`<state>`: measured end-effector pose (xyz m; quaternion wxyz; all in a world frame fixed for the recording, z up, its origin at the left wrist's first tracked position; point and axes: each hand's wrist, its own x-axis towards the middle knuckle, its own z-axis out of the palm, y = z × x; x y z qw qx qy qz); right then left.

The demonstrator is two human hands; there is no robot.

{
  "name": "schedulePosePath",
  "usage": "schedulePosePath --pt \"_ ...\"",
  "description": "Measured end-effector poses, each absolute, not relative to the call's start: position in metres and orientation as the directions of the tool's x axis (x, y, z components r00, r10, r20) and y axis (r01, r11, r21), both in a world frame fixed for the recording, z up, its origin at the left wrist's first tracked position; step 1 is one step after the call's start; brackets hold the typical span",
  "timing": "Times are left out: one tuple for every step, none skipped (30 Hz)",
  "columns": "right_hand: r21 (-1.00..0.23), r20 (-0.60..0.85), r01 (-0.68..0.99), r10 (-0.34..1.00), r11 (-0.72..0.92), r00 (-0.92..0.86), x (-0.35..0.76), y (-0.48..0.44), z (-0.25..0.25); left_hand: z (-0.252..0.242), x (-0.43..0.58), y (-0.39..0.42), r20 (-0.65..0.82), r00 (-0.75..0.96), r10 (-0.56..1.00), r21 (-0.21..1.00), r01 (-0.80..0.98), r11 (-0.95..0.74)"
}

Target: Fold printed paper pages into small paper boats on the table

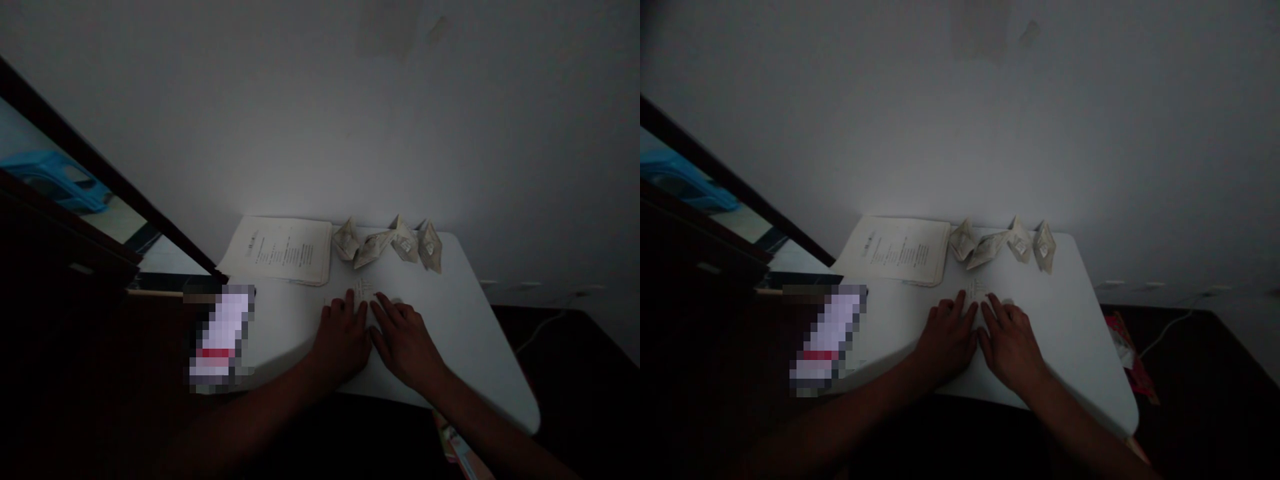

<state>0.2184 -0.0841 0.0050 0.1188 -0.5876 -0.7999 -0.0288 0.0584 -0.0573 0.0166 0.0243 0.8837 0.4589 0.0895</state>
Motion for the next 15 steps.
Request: schedulePosePath --pt "-0.093 0.215 0.949 0.936 0.303 -0.278 0.218 -0.083 0.006 0.018 0.059 -0.057 0.134 0.562 0.816 0.12 0.809 -0.576" --pt "-0.092 0.21 0.951 0.939 0.296 -0.272 0.217 -0.082 0.008 0.018 0.06 -0.056 0.132 0.56 0.818 0.114 0.811 -0.574" --pt "-0.092 0.206 0.952 0.941 0.29 -0.267 0.216 -0.081 0.009 0.019 0.061 -0.055 0.131 0.558 0.82 0.108 0.814 -0.571" --pt "-0.092 0.201 0.953 0.943 0.288 -0.265 0.216 -0.08 0.009 0.02 0.061 -0.054 0.128 0.557 0.821 0.104 0.815 -0.569" --pt "-0.093 0.196 0.954 0.944 0.286 -0.264 0.215 -0.078 0.01 0.02 0.061 -0.053 0.126 0.556 0.822 0.1 0.817 -0.568" --pt "-0.092 0.191 0.954 0.946 0.284 -0.263 0.214 -0.077 0.01 0.021 0.062 -0.051 0.123 0.554 0.823 0.099 0.819 -0.566" --pt "-0.091 0.187 0.955 0.947 0.283 -0.262 0.214 -0.075 0.01 0.021 0.062 -0.05 0.119 0.553 0.824 0.099 0.82 -0.564" --pt "-0.089 0.185 0.955 0.947 0.282 -0.262 0.213 -0.073 0.01 0.02 0.062 -0.048 0.116 0.553 0.825 0.099 0.82 -0.564" --pt "-0.084 0.184 0.956 0.947 0.281 -0.262 0.212 -0.071 0.01 0.02 0.062 -0.046 0.113 0.553 0.825 0.099 0.82 -0.564" --pt "-0.079 0.186 0.958 0.948 0.277 -0.259 0.212 -0.069 0.01 0.019 0.062 -0.045 0.112 0.553 0.825 0.098 0.82 -0.563" --pt "-0.073 0.187 0.958 0.948 0.276 -0.259 0.211 -0.067 0.01 0.018 0.062 -0.044 0.113 0.554 0.825 0.096 0.82 -0.564" --pt "-0.068 0.189 0.959 0.947 0.275 -0.259 0.211 -0.065 0.01 0.017 0.061 -0.042 0.115 0.556 0.824 0.092 0.82 -0.566" --pt "-0.064 0.189 0.959 0.947 0.275 -0.259 0.21 -0.063 0.01 0.016 0.061 -0.041 0.117 0.557 0.822 0.086 0.819 -0.567" --pt "-0.06 0.187 0.96 0.947 0.275 -0.26 0.21 -0.062 0.01 0.015 0.062 -0.041 0.12 0.559 0.821 0.08 0.819 -0.569" --pt "-0.055 0.182 0.96 0.948 0.275 -0.261 0.209 -0.06 0.011 0.015 0.062 -0.04 0.122 0.561 0.818 0.073 0.817 -0.572"
